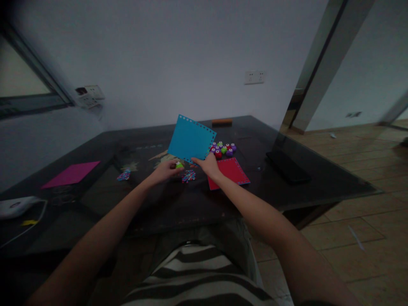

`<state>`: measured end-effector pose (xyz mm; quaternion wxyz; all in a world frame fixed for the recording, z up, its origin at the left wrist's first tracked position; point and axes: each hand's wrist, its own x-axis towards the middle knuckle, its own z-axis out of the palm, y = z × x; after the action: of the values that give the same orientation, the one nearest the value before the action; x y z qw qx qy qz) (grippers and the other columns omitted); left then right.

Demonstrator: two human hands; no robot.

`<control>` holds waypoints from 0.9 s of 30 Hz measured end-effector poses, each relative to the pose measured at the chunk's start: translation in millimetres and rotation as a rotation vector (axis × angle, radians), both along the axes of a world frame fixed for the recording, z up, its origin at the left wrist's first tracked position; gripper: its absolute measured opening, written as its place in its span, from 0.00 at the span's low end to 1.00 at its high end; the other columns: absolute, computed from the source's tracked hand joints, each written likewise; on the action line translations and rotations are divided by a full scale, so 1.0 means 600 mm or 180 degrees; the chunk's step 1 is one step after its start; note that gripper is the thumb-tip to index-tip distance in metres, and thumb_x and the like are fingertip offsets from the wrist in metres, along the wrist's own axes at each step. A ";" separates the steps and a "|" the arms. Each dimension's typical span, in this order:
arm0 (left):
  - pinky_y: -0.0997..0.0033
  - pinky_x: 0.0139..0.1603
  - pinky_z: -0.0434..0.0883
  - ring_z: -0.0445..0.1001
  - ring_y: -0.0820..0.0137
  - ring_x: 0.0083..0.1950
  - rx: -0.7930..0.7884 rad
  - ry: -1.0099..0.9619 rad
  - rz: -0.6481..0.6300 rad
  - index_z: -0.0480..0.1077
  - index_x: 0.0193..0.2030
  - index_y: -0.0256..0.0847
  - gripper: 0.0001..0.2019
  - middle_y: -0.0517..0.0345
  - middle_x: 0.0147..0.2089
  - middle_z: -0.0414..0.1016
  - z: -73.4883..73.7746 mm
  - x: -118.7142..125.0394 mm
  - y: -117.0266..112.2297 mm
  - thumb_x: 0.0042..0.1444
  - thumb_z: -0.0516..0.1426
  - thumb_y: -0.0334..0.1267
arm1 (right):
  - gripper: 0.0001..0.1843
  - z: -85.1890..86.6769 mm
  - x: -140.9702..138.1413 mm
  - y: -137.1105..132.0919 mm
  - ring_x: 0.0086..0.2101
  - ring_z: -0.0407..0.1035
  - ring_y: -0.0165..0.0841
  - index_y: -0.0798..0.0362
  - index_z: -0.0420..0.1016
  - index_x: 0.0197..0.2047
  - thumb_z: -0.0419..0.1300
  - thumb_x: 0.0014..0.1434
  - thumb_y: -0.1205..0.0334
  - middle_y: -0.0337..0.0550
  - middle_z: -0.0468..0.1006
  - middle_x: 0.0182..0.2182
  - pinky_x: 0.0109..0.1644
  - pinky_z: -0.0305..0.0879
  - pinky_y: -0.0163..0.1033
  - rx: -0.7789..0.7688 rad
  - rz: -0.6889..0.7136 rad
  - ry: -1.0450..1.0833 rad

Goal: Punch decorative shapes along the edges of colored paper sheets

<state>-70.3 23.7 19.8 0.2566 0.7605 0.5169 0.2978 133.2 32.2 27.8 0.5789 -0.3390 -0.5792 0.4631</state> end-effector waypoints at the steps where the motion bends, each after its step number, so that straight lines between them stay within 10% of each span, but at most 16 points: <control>1: 0.72 0.28 0.61 0.66 0.70 0.28 0.0081 0.0096 0.0014 0.68 0.29 0.38 0.13 0.62 0.25 0.67 0.000 0.000 0.000 0.51 0.57 0.48 | 0.31 0.000 0.000 0.000 0.27 0.77 0.39 0.55 0.71 0.51 0.69 0.41 0.62 0.45 0.82 0.34 0.36 0.76 0.47 -0.0003 0.0010 0.0004; 27: 0.69 0.34 0.62 0.69 0.66 0.32 0.0527 0.0858 -0.0107 0.71 0.35 0.38 0.11 0.57 0.30 0.73 -0.001 0.006 -0.009 0.58 0.54 0.43 | 0.21 -0.004 0.000 0.003 0.29 0.76 0.37 0.54 0.72 0.41 0.66 0.45 0.53 0.47 0.81 0.37 0.35 0.77 0.45 -0.0017 -0.0021 -0.0001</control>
<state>-66.5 18.4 19.4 0.1263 0.8206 0.5076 0.2303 133.3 33.7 25.2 0.5795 -0.3425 -0.5769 0.4627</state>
